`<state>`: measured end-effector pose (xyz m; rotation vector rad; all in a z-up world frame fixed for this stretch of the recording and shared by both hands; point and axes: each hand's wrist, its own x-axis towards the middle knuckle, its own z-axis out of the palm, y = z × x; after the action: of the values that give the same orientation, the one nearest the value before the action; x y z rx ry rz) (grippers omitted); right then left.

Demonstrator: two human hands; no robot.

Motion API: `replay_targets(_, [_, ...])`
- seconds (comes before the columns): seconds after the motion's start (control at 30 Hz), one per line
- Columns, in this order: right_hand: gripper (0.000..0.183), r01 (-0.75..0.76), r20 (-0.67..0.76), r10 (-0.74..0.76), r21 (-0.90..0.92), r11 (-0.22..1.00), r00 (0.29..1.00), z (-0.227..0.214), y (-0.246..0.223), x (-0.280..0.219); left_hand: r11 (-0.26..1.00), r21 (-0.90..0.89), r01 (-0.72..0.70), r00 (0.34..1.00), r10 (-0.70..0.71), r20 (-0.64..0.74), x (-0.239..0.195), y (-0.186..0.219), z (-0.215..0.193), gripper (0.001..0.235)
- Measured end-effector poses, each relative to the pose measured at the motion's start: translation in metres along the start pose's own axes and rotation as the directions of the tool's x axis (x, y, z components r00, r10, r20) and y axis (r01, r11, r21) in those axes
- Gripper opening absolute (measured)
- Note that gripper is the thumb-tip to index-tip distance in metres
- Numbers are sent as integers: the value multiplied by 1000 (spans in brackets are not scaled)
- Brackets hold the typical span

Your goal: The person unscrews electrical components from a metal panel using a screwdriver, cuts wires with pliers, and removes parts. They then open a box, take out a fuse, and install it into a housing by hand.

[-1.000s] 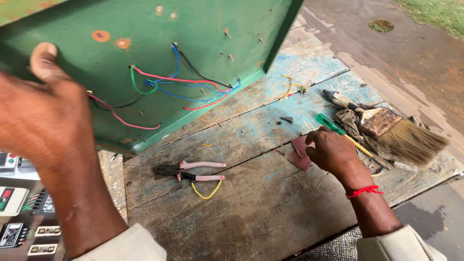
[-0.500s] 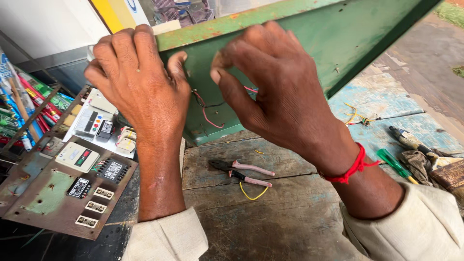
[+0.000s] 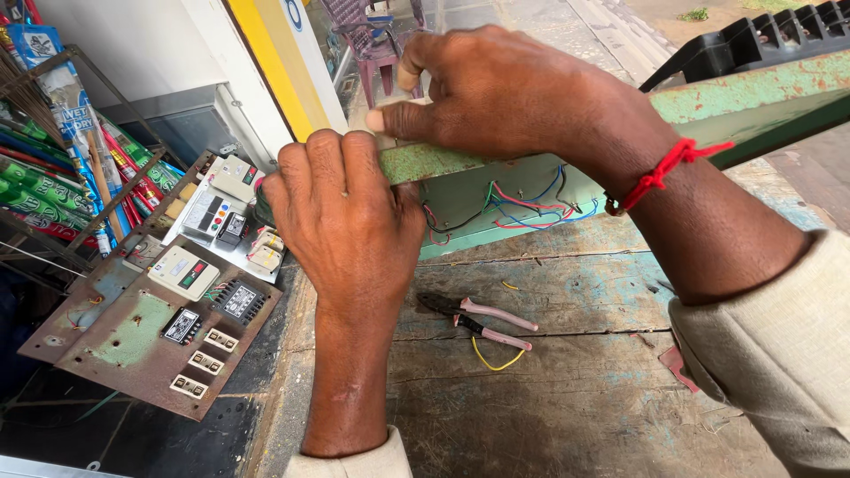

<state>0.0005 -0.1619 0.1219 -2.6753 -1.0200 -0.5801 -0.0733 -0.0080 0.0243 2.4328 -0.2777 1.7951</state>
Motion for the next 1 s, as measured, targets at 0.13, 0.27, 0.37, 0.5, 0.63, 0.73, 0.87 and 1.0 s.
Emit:
replay_targets(0.13, [73, -51, 199, 47, 13, 999, 979, 6, -12, 9, 1000, -13, 24, 1000, -24, 9, -7, 6, -9, 51])
replay_targets(0.27, [75, -91, 263, 90, -7, 996, 961, 12, -22, 11, 999, -20, 29, 1000, -29, -6, -15, 12, -18, 42])
replay_targets(0.37, [71, -116, 284, 121, -33, 993, 951, 15, -29, 8, 1000, 5, 20, 1000, -20, -8, -22, 16, -24, 39])
replay_targets(0.5, [64, -149, 217, 149, -14, 989, 965, 18, -36, -7, 999, 32, 3, 1000, -3, -12, -30, 20, -31, 33])
replay_targets(0.63, [63, -158, 154, 160, -25, 987, 975, 26, -40, -21, 998, 57, -25, 1000, 25, -6, -41, 24, -40, 31])
replay_targets(0.73, [62, -85, 73, 89, -47, 995, 993, 33, -42, -35, 997, 78, -25, 1000, 25, 8, -51, 29, -46, 28])
replay_targets(0.87, [62, 0, -29, -3, -80, 997, 1000, 34, -44, -48, 996, 94, -2, 1000, 1, 14, -58, 37, -50, 26])
replay_targets(1.0, [75, 6, -46, -13, -143, 990, 999, 39, -46, -52, 995, 93, 21, 1000, -22, 16, -66, 44, -58, 26])
